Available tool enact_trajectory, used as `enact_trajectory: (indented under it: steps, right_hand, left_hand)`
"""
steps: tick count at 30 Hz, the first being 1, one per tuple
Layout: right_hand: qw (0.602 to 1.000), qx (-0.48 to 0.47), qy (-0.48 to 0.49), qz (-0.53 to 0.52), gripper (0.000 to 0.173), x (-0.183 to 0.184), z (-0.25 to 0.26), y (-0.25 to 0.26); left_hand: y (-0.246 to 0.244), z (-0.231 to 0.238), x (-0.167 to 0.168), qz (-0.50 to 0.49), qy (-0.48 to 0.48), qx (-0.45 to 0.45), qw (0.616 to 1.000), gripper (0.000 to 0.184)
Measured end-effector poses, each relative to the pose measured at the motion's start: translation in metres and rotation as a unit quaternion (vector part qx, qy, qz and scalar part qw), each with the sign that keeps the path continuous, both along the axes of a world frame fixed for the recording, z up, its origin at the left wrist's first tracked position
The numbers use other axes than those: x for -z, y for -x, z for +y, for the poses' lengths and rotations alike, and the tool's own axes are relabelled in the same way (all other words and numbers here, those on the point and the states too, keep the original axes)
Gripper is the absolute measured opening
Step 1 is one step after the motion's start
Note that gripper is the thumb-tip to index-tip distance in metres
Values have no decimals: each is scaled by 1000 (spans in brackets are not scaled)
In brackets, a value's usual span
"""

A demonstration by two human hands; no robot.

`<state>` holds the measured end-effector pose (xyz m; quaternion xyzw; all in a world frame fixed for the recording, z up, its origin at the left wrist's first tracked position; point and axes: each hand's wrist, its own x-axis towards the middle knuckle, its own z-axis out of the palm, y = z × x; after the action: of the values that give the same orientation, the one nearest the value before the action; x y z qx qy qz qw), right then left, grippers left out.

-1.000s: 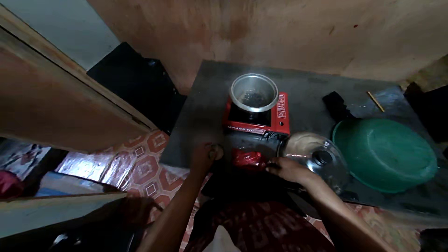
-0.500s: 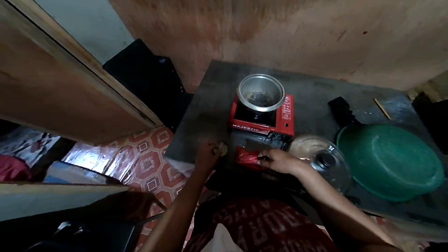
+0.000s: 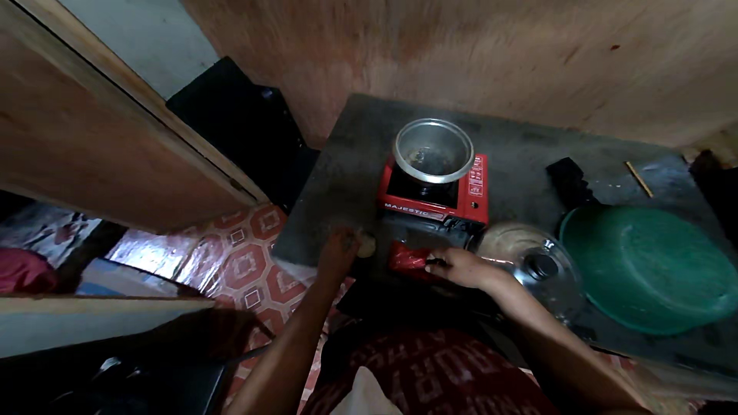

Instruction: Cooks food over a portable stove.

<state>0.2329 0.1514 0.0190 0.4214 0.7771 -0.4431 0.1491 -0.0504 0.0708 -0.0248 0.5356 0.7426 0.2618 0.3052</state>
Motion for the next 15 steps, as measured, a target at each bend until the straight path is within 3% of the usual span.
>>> enact_trajectory:
  steps: [15]
  right_hand:
    - [1000, 0, -19, 1, 39, -1, -2, 8]
  left_hand:
    - [7, -2, 13, -16, -39, -31, 999, 34]
